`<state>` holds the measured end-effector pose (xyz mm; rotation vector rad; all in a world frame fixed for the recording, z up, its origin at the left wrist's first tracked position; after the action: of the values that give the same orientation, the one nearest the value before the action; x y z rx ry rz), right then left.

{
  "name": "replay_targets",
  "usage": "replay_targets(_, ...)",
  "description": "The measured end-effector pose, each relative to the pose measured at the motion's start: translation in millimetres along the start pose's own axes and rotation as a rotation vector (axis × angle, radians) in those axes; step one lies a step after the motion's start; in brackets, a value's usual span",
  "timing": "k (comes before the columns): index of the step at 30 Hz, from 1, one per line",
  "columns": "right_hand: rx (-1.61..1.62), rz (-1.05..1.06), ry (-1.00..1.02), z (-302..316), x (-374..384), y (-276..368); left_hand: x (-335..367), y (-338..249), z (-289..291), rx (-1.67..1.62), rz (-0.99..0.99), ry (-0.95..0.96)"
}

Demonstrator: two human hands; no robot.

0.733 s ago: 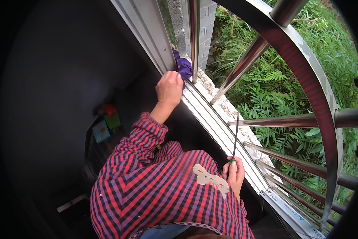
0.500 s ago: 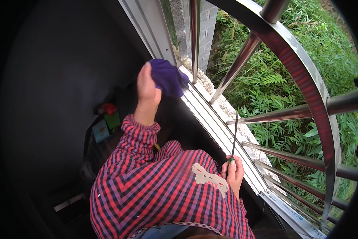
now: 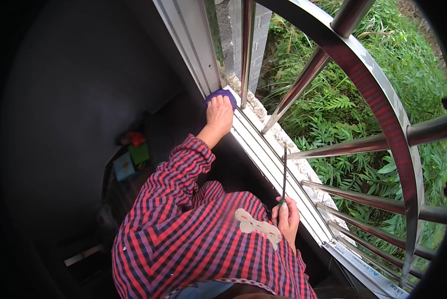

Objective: The person wipes a curved window frame with a purple cloth, then uses a screwdriver to scrape along the frame while continuing to wipe. They rinse the cloth in a bucket of water and resume wiping the frame.

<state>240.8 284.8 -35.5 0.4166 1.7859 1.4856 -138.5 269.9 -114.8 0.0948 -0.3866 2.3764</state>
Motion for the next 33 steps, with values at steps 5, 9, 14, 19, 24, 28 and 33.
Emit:
replay_targets(5, -0.033, -0.035, -0.072, -4, -9, 0, 11, 16, -8, 0.005, 0.067, -0.048)
replay_targets(9, 0.026, -0.083, -0.146, -3, -11, -4, 12, 22, 0, 0.005, 0.052, -0.140)
replay_targets(14, 0.057, -0.093, -0.072, -9, -7, -5, 25, 20, -4, 0.082, 0.077, -0.177)
replay_targets(19, 0.005, -0.065, 0.000, -13, -4, 0, -15, -23, 9, -0.006, 0.051, -0.177)
replay_targets(24, -0.012, -0.028, 0.019, -11, -2, 13, -66, -63, 18, -0.129, -0.051, -0.121)
replay_targets(28, -0.037, -0.002, 0.020, -12, 2, 17, -15, 0, 16, -0.125, 0.123, -0.182)
replay_targets(33, -0.027, 0.029, 0.038, -17, 1, 16, 4, 4, 15, -0.007, 0.116, -0.200)
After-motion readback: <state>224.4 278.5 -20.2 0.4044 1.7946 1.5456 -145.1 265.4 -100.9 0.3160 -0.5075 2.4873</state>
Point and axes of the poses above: each hand's wrist, its own x-axis towards the middle knuckle, its own z-axis out of the back of the hand, y = z × x, the point moved 8 cm from there along x, towards the middle knuckle
